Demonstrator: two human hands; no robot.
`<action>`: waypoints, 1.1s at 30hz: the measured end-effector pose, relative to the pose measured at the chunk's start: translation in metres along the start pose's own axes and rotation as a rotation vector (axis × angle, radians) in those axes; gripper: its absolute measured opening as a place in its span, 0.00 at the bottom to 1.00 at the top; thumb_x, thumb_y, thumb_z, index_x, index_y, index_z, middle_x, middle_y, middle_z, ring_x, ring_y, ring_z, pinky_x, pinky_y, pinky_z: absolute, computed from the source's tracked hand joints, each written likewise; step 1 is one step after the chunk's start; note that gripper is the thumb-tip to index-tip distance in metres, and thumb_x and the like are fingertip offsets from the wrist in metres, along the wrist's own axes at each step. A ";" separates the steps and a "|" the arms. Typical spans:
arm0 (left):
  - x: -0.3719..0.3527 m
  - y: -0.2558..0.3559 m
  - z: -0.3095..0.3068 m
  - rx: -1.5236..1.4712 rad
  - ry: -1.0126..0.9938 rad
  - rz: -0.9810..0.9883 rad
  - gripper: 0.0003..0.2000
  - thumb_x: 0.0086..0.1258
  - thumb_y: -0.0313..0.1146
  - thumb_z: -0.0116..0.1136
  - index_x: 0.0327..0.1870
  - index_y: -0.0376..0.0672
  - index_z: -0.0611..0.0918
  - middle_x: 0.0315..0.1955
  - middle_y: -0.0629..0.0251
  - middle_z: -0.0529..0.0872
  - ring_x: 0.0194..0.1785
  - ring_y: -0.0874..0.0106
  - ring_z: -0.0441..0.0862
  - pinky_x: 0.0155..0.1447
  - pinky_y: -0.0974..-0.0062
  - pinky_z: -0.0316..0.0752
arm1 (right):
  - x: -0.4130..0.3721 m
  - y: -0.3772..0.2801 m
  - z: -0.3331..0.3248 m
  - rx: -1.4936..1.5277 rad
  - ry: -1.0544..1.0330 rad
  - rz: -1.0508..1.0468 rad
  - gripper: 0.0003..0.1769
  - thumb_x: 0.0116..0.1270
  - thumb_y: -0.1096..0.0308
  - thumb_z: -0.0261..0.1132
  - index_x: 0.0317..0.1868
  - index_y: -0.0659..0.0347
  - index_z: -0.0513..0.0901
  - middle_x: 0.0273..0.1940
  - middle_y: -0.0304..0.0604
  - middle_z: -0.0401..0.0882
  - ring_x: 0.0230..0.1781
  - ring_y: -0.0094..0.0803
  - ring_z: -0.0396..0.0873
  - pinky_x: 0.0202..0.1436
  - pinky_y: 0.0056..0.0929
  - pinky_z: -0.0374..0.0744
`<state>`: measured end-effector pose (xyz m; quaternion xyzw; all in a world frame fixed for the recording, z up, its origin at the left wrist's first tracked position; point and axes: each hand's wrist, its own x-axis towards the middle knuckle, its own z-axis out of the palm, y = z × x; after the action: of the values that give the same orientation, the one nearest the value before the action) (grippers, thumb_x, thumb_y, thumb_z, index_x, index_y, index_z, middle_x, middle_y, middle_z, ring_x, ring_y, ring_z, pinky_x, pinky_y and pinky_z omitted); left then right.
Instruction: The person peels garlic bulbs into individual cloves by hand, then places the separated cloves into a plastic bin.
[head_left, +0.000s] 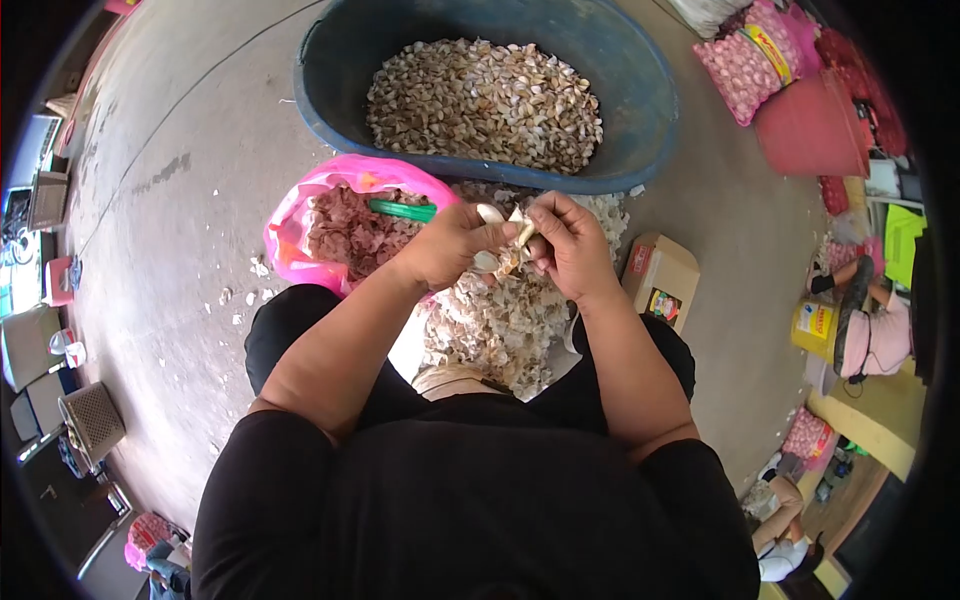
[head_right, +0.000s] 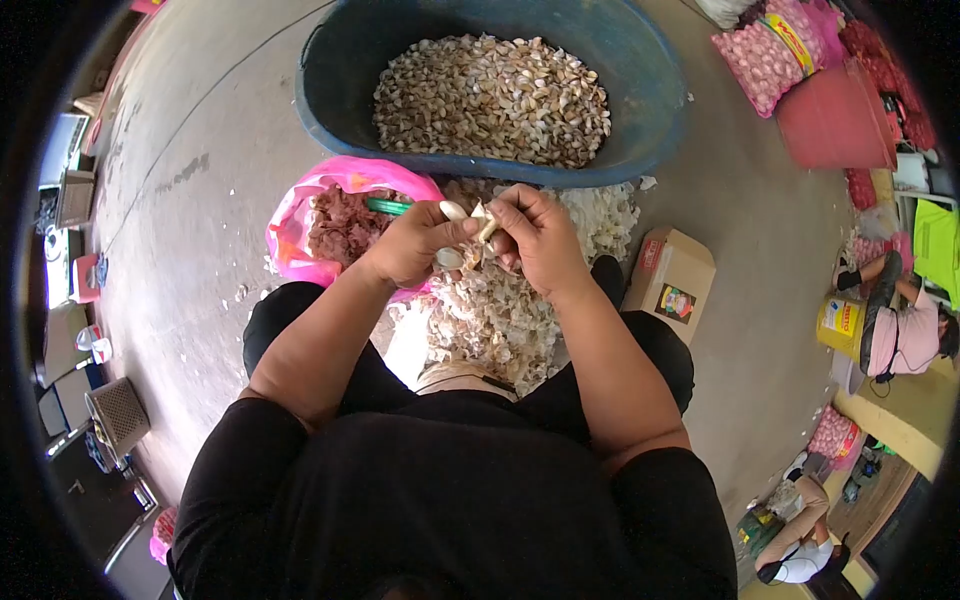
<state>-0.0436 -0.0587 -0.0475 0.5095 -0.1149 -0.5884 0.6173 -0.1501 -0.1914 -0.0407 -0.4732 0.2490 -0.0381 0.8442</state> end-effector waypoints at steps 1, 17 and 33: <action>-0.001 0.001 0.001 -0.026 0.001 -0.002 0.13 0.61 0.37 0.57 0.35 0.35 0.76 0.25 0.66 0.78 0.24 0.77 0.76 0.23 0.80 0.74 | 0.000 0.001 -0.001 0.047 0.009 0.017 0.06 0.64 0.68 0.56 0.31 0.60 0.73 0.18 0.34 0.70 0.13 0.17 0.66 0.14 0.16 0.65; 0.006 0.004 -0.003 0.315 0.047 0.025 0.12 0.61 0.40 0.58 0.31 0.38 0.78 0.21 0.73 0.75 0.25 0.83 0.71 0.28 0.84 0.67 | 0.014 0.008 -0.008 -0.040 -0.054 0.099 0.06 0.61 0.67 0.59 0.31 0.60 0.73 0.22 0.35 0.71 0.17 0.16 0.65 0.18 0.15 0.64; 0.006 -0.010 -0.014 0.680 0.079 0.008 0.14 0.59 0.40 0.58 0.29 0.35 0.79 0.18 0.70 0.76 0.23 0.81 0.70 0.28 0.78 0.67 | 0.029 0.000 -0.032 0.170 0.111 -0.018 0.14 0.60 0.65 0.55 0.40 0.67 0.74 0.34 0.46 0.78 0.30 0.28 0.76 0.32 0.24 0.74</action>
<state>-0.0377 -0.0543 -0.0646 0.7082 -0.2824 -0.4937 0.4183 -0.1397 -0.2251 -0.0651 -0.3994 0.2869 -0.0927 0.8658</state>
